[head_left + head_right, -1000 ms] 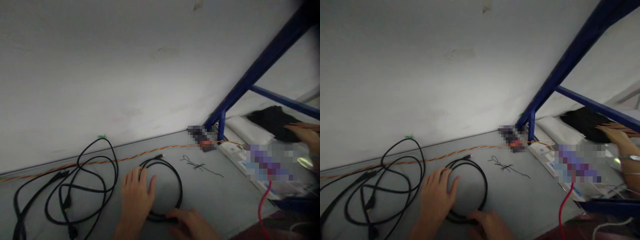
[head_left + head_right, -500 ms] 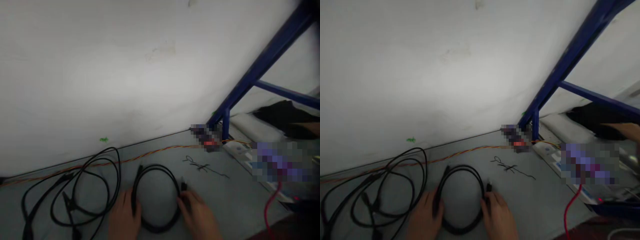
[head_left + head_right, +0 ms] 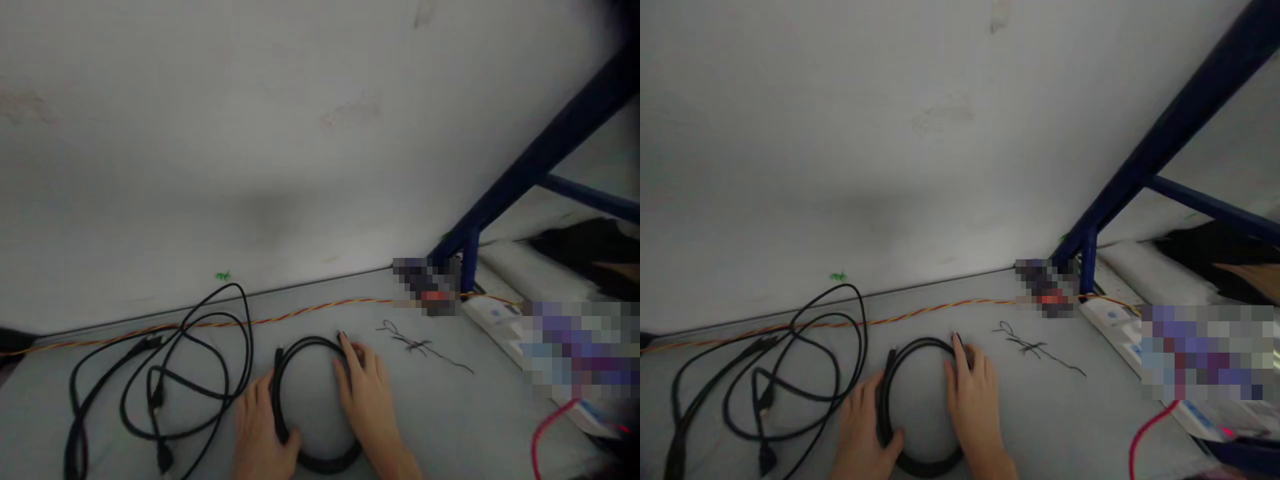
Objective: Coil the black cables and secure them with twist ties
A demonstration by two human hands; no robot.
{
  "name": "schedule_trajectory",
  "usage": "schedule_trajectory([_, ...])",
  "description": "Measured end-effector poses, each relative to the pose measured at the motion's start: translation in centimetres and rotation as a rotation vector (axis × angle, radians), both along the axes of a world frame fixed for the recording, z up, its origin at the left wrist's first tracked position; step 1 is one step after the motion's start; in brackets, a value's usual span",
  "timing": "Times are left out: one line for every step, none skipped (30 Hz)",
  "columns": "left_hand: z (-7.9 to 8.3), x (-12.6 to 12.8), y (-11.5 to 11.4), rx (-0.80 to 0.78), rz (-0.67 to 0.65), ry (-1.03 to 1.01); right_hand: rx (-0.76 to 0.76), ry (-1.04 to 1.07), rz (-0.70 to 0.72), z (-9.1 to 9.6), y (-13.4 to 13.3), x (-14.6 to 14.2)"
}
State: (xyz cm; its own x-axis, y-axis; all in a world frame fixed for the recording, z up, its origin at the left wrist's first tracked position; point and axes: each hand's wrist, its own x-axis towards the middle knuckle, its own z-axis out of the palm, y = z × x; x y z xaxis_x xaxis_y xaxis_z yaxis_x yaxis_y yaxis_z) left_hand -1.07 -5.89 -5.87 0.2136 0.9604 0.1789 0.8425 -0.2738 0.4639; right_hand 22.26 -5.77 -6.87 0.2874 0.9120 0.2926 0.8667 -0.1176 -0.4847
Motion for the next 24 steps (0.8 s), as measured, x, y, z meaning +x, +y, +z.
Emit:
schedule_trajectory([0.1, 0.3, 0.3, 0.006, 0.003, -0.002, 0.002, -0.033, 0.025, -0.3, 0.3, -0.2])
schedule_trajectory([0.1, 0.6, 0.5, 0.020, 0.018, -0.005, 0.004, -0.062, 0.046, -0.6, 0.6, -0.3])
schedule_trajectory([0.0, 1.0, 0.8, 0.043, 0.042, -0.006, 0.010, -0.085, 0.061, -0.9, 0.7, -0.4])
schedule_trajectory([0.0, 1.4, 1.0, 0.071, 0.075, -0.002, 0.019, -0.103, 0.072, -1.1, 0.7, -0.4])
schedule_trajectory([-0.1, 1.8, 1.3, 0.096, 0.108, 0.008, 0.025, -0.119, 0.081, -1.4, 0.6, -0.4])
schedule_trajectory([-0.2, 2.2, 1.5, 0.122, 0.134, 0.023, 0.030, -0.131, 0.089, -1.6, 0.5, -0.3])
schedule_trajectory([-0.3, 2.5, 1.8, 0.148, 0.145, 0.042, 0.037, -0.138, 0.097, -1.7, 0.4, -0.2])
schedule_trajectory([-0.5, 2.7, 2.0, 0.179, 0.146, 0.061, 0.045, -0.141, 0.109, -1.7, 0.3, 0.0])
schedule_trajectory([-0.6, 2.8, 2.2, 0.210, 0.142, 0.078, 0.052, -0.139, 0.128, -1.6, 0.3, 0.1])
schedule_trajectory([-0.7, 2.8, 2.4, 0.237, 0.131, 0.090, 0.058, -0.136, 0.143, -1.5, 0.3, 0.3])
schedule_trajectory([-0.8, 2.7, 2.4, 0.261, 0.114, 0.096, 0.061, -0.139, 0.152, -1.3, 0.4, 0.4])
schedule_trajectory([-0.8, 2.5, 2.4, 0.276, 0.091, 0.100, 0.063, -0.148, 0.151, -1.1, 0.6, 0.5])
schedule_trajectory([-0.8, 2.2, 2.2, 0.279, 0.061, 0.104, 0.059, -0.164, 0.146, -0.9, 0.8, 0.5])
schedule_trajectory([-0.8, 1.9, 1.9, 0.271, 0.028, 0.109, 0.052, -0.185, 0.139, -0.7, 1.0, 0.5])
schedule_trajectory([-0.8, 1.5, 1.5, 0.254, -0.002, 0.112, 0.046, -0.208, 0.131, -0.5, 1.2, 0.4])
schedule_trajectory([-0.7, 1.2, 1.0, 0.238, -0.022, 0.114, 0.042, -0.228, 0.127, -0.4, 1.4, 0.3])
schedule_trajectory([-0.7, 0.9, 0.6, 0.225, -0.031, 0.111, 0.045, -0.243, 0.129, -0.2, 1.6, 0.2])
schedule_trajectory([-0.6, 0.8, 0.2, 0.215, -0.030, 0.101, 0.049, -0.251, 0.138, -0.1, 1.7, 0.1])
schedule_trajectory([-0.5, 0.7, -0.1, 0.205, -0.019, 0.083, 0.053, -0.253, 0.155, 0.0, 1.8, 0.0])
schedule_trajectory([-0.3, 0.7, -0.3, 0.194, -0.004, 0.060, 0.058, -0.249, 0.179, 0.1, 1.8, 0.0])
schedule_trajectory([-0.1, 0.8, -0.2, 0.178, 0.014, 0.039, 0.065, -0.240, 0.208, 0.1, 1.8, 0.1])
schedule_trajectory([0.2, 0.9, 0.0, 0.155, 0.035, 0.022, 0.072, -0.229, 0.237, 0.1, 1.7, 0.2])
schedule_trajectory([0.5, 1.2, 0.3, 0.124, 0.057, 0.010, 0.076, -0.221, 0.264, 0.1, 1.6, 0.3])
schedule_trajectory([0.8, 1.5, 0.8, 0.093, 0.081, 0.004, 0.078, -0.221, 0.287, 0.1, 1.5, 0.5])
